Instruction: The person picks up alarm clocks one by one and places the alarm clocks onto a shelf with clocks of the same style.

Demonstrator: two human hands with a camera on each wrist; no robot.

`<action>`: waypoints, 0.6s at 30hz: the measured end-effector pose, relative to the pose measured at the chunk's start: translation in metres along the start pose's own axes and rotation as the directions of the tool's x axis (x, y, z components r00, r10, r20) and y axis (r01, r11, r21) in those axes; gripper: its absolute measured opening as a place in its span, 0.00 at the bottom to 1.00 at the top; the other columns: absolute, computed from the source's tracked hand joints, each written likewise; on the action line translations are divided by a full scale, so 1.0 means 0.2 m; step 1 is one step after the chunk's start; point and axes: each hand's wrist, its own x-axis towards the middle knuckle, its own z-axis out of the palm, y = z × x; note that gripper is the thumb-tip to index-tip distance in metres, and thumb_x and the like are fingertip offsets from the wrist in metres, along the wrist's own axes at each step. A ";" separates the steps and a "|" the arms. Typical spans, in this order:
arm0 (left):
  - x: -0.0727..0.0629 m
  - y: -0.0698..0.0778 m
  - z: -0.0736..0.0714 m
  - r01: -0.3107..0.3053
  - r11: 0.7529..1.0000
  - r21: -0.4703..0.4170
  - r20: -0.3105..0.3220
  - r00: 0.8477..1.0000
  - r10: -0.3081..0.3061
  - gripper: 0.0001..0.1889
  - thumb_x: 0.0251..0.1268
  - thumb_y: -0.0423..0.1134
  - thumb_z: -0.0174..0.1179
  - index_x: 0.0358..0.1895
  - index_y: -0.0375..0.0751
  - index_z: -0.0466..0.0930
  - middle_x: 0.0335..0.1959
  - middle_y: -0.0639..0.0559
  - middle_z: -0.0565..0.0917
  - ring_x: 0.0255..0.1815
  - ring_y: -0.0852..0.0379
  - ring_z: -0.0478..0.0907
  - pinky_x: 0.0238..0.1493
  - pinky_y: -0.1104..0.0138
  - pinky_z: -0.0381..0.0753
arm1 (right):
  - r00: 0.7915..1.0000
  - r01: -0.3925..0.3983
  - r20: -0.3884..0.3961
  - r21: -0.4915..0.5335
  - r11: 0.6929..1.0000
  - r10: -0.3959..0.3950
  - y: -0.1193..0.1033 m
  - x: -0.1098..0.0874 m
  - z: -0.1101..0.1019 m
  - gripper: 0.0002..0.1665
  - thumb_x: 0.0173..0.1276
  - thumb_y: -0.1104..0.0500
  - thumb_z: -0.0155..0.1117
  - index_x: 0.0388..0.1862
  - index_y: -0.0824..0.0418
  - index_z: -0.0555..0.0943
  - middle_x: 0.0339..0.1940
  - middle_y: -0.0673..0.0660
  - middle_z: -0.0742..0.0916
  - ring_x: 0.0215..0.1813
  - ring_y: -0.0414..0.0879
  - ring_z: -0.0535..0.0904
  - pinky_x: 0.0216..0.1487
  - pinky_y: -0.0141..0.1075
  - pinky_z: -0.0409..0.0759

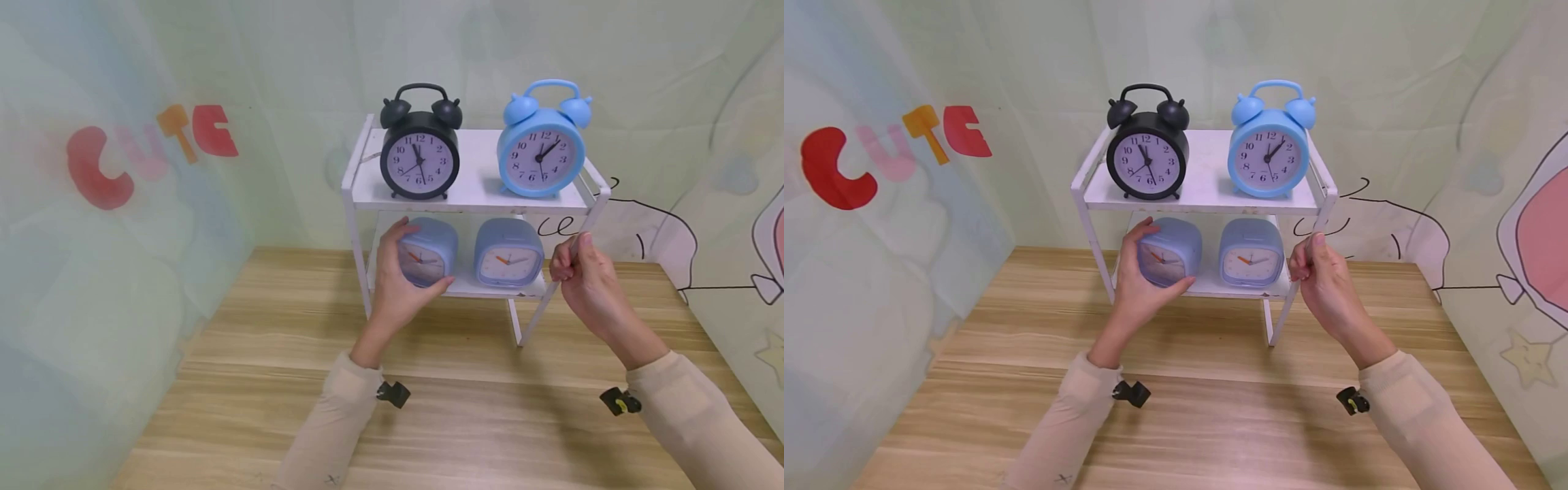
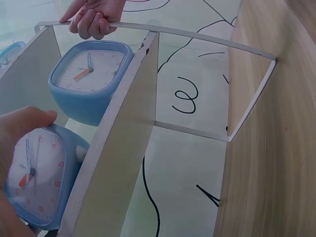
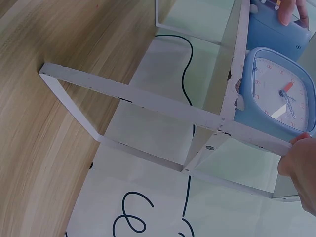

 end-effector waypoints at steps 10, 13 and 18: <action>0.00 0.01 0.05 0.005 0.993 0.121 -0.079 0.997 0.005 0.48 0.38 0.47 0.83 0.66 0.44 0.65 0.72 0.42 0.63 0.72 0.49 0.61 0.68 0.52 0.64 | 1.000 0.004 0.002 0.006 1.000 -0.004 0.00 0.00 0.00 0.23 0.83 0.52 0.34 0.30 0.65 0.64 0.27 0.57 0.59 0.32 0.49 0.51 0.36 0.37 0.48; -0.01 0.01 0.05 0.011 0.991 0.137 -0.078 0.997 0.000 0.49 0.39 0.49 0.83 0.67 0.45 0.65 0.73 0.42 0.63 0.72 0.48 0.61 0.68 0.51 0.65 | 1.000 -0.002 -0.006 -0.008 1.000 0.001 0.00 0.00 0.00 0.23 0.83 0.51 0.33 0.30 0.64 0.64 0.27 0.56 0.60 0.32 0.48 0.51 0.36 0.36 0.48; -0.03 0.00 0.04 0.003 0.989 0.145 -0.069 0.998 0.007 0.52 0.39 0.50 0.83 0.70 0.46 0.62 0.74 0.41 0.61 0.73 0.46 0.60 0.68 0.49 0.65 | 1.000 -0.019 -0.023 -0.033 0.999 0.018 -0.01 0.00 0.00 0.23 0.83 0.51 0.33 0.30 0.63 0.65 0.27 0.56 0.60 0.32 0.48 0.52 0.36 0.36 0.49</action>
